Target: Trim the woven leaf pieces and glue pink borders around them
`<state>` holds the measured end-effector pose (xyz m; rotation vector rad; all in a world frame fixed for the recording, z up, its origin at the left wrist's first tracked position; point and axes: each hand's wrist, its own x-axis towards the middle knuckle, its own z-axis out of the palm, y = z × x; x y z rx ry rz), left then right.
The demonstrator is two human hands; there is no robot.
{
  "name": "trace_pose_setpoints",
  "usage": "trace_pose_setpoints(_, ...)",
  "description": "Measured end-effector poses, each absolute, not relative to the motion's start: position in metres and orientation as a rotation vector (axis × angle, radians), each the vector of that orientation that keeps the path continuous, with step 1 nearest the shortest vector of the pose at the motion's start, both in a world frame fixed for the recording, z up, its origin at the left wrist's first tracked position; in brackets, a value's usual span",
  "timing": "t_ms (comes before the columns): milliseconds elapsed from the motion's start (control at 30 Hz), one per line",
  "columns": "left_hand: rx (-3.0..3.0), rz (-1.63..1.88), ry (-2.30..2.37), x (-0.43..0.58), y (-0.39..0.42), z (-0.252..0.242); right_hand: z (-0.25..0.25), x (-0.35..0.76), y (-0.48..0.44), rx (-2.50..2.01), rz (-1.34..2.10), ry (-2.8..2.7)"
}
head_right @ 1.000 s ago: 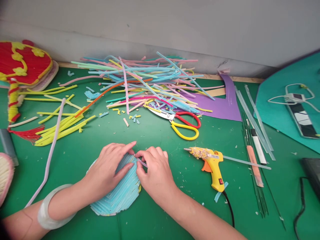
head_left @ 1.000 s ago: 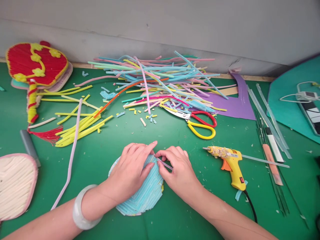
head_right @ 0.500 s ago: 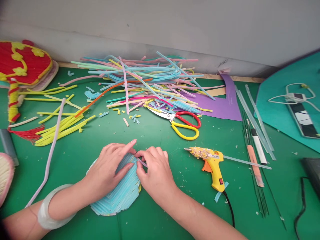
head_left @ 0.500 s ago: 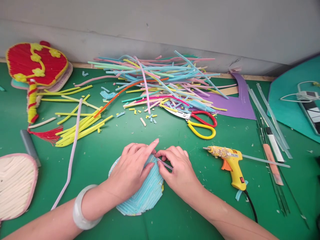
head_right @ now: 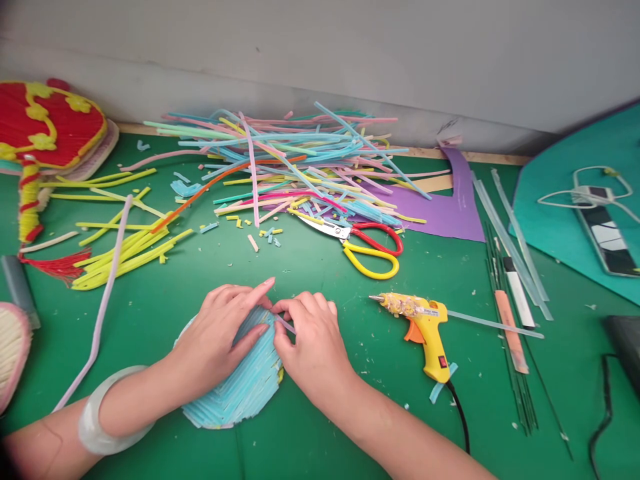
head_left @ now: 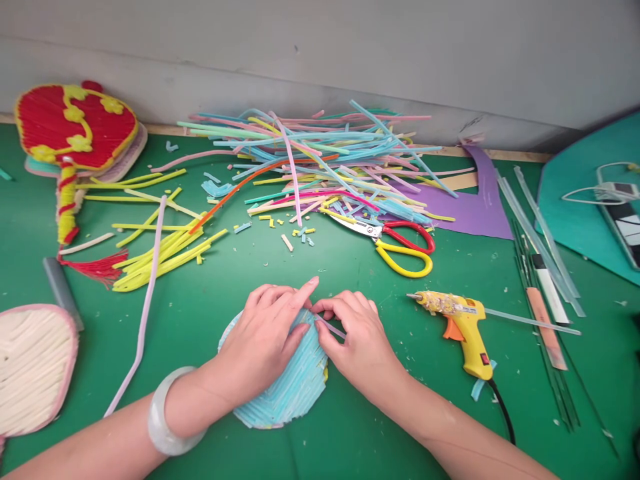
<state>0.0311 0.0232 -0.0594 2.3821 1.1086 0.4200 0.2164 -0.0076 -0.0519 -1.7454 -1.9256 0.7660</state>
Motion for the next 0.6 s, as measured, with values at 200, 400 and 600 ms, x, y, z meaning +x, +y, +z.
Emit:
trace_pose_setpoints(200,2.37,0.426,1.096,0.0312,0.023,-0.0597,-0.0507,0.2163,-0.0073,-1.755,0.767,-1.928)
trace_pose_setpoints(400,2.374,0.436,1.104,0.0321,0.0231,-0.0594,-0.0506,0.2155,-0.0081,-1.756,0.764,-1.905)
trace_pose_setpoints(600,2.346,0.345,1.084,0.033,0.0231,-0.0507,-0.0516,0.2145,-0.0067,-1.722,0.763,-1.906)
